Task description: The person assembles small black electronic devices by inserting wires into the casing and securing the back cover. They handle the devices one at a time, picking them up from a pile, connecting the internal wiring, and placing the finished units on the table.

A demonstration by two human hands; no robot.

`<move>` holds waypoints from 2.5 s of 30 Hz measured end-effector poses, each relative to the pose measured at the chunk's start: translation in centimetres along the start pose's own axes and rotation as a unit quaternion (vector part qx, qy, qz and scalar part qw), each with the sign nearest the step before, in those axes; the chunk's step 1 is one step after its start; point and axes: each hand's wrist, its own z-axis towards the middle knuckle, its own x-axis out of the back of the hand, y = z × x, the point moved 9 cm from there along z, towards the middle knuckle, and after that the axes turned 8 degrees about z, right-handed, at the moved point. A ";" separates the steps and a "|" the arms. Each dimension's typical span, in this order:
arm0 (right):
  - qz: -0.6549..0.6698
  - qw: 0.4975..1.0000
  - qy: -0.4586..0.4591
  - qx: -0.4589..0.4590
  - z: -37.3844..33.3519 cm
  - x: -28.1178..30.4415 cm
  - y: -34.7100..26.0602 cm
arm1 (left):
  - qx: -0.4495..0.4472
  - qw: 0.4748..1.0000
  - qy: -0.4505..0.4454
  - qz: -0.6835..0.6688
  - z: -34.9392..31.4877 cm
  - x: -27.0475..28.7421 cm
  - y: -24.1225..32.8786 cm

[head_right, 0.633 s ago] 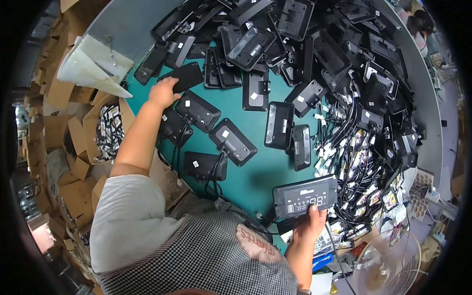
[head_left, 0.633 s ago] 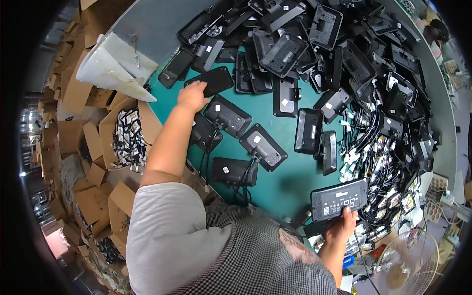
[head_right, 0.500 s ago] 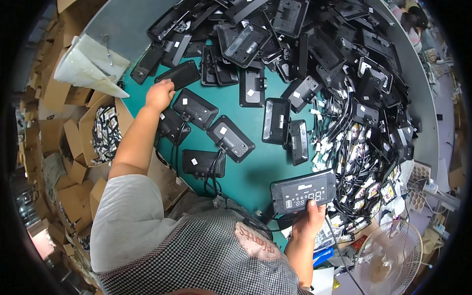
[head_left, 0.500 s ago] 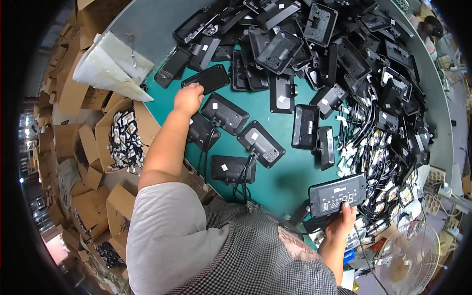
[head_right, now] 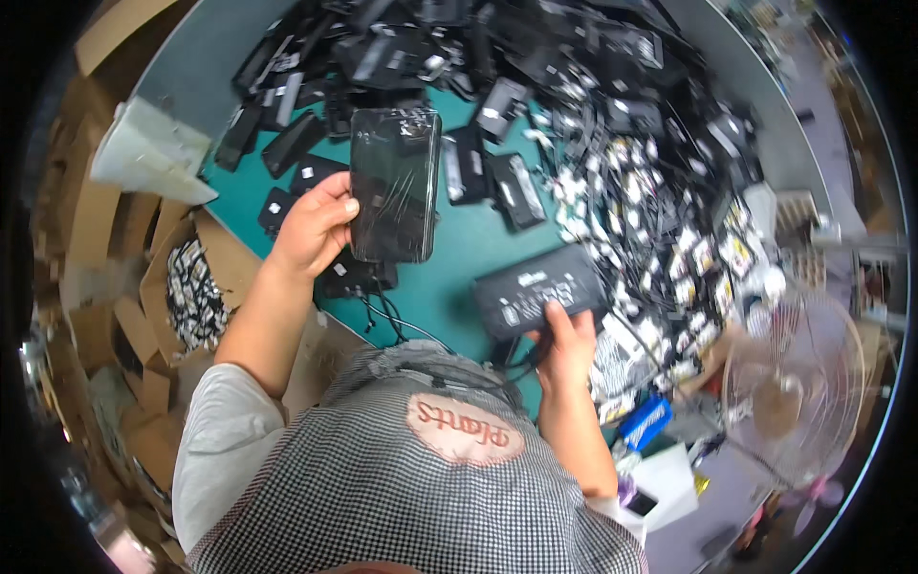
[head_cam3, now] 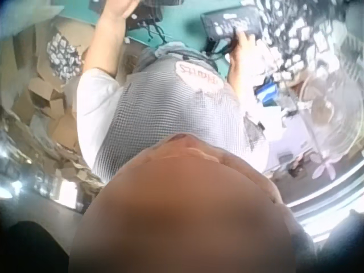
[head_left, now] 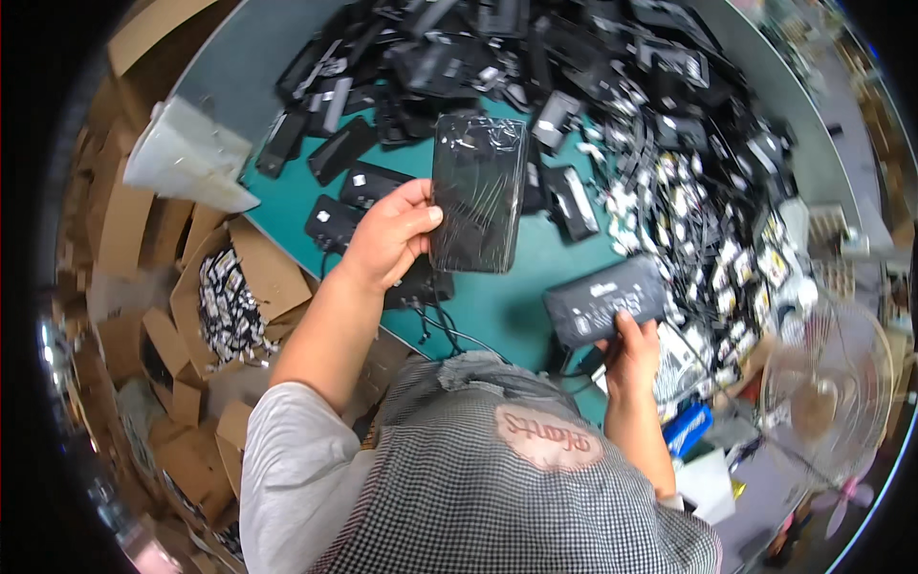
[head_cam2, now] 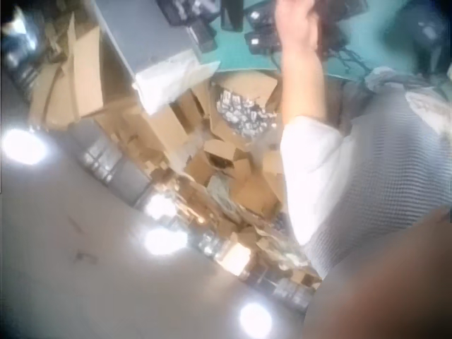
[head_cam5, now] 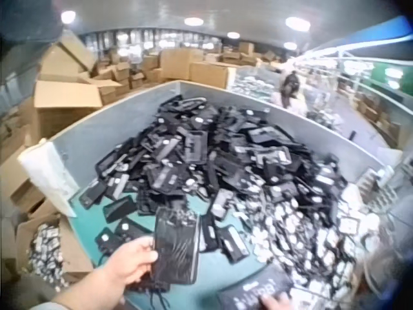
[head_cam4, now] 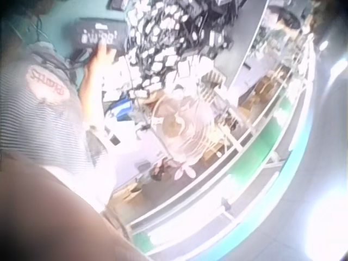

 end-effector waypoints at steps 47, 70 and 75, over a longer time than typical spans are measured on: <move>-0.127 0.934 -0.324 0.083 -8.7 -3.0 -2.4 | -0.209 0.728 -0.081 0.647 -9.9 -18.6 -7.5; -0.373 0.830 -0.117 0.397 -5.9 0.5 -5.8 | -0.096 0.908 0.009 0.407 -9.3 -8.0 -9.4; -0.353 0.843 -0.230 0.334 -6.5 0.0 -6.6 | 0.109 0.932 -0.265 0.221 -10.9 -13.4 -9.0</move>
